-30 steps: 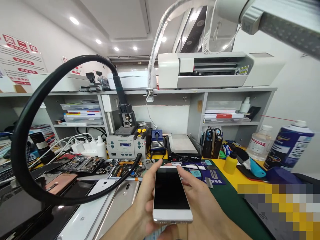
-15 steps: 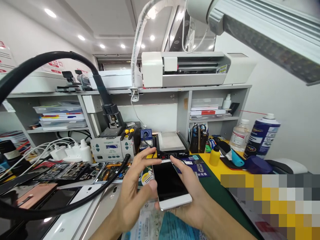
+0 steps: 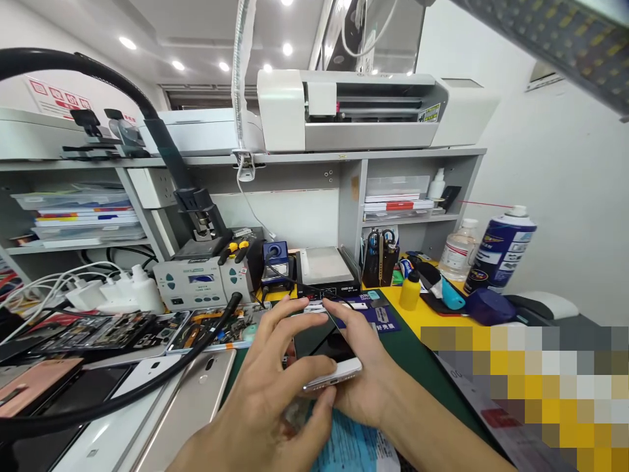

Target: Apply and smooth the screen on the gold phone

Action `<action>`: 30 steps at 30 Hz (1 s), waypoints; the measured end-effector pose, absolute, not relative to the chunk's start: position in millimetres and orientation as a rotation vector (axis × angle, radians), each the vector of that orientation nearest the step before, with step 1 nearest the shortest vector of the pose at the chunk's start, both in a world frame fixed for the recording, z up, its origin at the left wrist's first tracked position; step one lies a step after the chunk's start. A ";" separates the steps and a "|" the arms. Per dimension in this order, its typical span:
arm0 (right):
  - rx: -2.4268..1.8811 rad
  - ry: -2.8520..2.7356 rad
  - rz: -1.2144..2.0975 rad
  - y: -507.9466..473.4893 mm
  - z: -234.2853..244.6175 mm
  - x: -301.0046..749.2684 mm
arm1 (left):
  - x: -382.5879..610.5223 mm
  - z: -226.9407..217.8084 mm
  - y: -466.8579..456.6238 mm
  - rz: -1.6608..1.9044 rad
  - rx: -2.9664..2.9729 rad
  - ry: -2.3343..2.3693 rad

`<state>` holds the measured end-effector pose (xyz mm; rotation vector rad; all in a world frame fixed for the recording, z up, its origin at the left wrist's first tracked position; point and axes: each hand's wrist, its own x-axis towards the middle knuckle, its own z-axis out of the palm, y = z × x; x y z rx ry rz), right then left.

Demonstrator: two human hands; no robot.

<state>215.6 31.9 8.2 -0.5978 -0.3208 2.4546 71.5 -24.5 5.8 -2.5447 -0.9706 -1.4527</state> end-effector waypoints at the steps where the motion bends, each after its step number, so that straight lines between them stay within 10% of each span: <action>1: -0.598 -0.316 2.455 31.7 8.1 215.2 | 70.5 5.3 -24.3 -1.440 -2.543 -0.963; 30: -0.620 -0.185 2.460 28.1 10.4 215.9 | 76.8 0.0 -22.3 -1.351 -2.555 -0.822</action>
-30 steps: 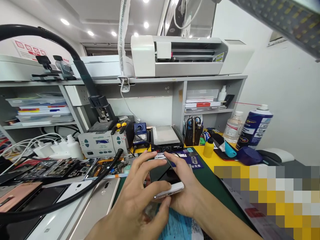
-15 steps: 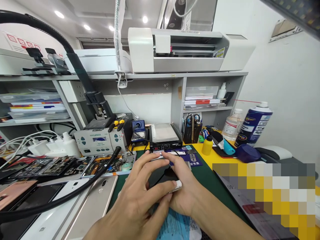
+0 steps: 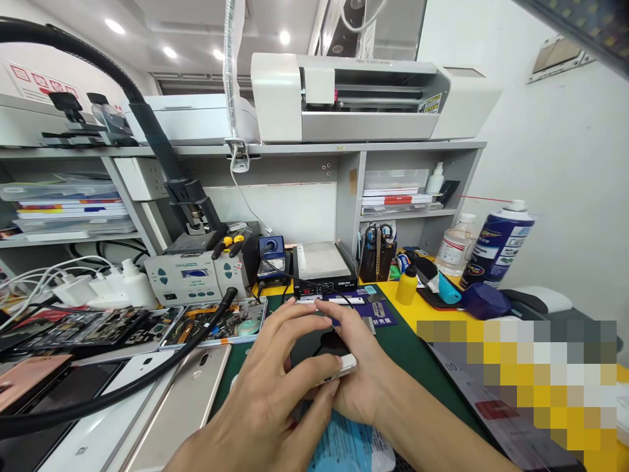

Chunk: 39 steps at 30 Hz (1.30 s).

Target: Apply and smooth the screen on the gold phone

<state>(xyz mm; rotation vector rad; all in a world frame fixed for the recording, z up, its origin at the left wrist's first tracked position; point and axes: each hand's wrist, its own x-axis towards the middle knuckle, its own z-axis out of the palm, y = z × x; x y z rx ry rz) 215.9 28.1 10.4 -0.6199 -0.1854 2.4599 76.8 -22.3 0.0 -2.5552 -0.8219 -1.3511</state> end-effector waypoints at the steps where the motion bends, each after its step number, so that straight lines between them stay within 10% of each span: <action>1: -0.596 -0.180 2.471 28.6 9.5 216.1 | 77.0 0.2 -22.3 -1.349 -2.555 -0.821; 39: -0.617 -0.260 2.463 29.7 19.3 217.1 | 71.7 0.6 -22.3 -1.424 -2.456 -0.871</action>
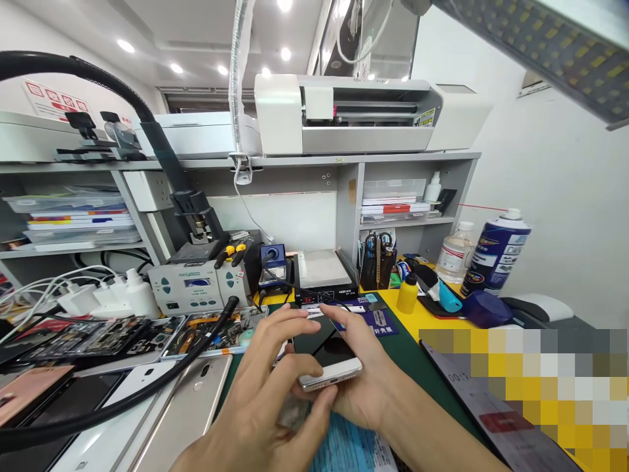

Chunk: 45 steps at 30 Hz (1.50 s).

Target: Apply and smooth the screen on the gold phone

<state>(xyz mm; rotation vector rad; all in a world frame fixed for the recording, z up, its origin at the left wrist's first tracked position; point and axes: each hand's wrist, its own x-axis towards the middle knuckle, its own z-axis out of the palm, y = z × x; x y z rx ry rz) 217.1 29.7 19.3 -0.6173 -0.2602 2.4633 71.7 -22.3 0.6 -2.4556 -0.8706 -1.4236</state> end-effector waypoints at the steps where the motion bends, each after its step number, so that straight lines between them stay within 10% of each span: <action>1: -0.615 -0.271 2.461 29.9 20.0 217.3 | 71.2 1.1 -22.1 -1.427 -2.450 -0.869; 45: -0.564 -0.277 2.492 29.8 19.8 217.7 | 71.2 -0.7 -22.3 -1.465 -2.401 -0.853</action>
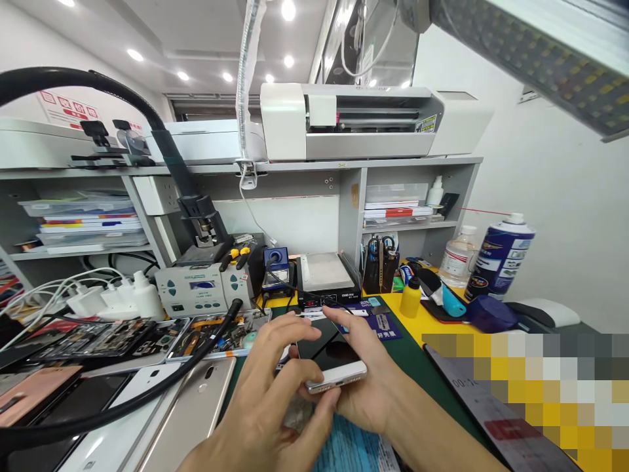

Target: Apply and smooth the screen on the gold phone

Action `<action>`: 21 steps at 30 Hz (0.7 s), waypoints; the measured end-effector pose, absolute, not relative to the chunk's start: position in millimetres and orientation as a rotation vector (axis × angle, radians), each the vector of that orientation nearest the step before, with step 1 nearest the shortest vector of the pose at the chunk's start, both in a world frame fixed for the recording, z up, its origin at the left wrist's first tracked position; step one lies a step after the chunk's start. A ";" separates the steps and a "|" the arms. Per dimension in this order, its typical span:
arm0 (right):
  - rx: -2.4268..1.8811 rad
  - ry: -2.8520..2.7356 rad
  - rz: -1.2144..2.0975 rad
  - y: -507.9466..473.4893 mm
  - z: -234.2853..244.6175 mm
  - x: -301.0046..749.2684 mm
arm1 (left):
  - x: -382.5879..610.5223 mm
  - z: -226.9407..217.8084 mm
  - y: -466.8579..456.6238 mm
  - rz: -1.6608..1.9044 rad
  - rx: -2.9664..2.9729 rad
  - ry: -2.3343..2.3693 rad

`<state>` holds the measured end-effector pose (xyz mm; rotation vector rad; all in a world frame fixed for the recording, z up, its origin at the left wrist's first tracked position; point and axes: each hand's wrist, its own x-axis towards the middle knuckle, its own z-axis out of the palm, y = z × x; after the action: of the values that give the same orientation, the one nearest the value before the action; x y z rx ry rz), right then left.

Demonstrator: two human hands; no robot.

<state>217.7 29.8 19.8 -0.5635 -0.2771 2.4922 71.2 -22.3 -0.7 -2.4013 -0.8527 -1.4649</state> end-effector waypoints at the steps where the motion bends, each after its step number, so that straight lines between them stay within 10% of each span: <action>1: -0.561 -0.283 2.494 29.7 19.4 217.9 | 71.5 -0.7 -22.2 -1.461 -2.407 -0.848; 21: -0.537 -0.324 2.515 32.1 13.9 219.4 | 72.5 -2.5 -21.3 -1.473 -2.407 -0.827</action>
<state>219.4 32.1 13.9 -0.5370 -0.3243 2.5152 72.5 -21.3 -2.5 -2.4067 -0.8268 -1.4732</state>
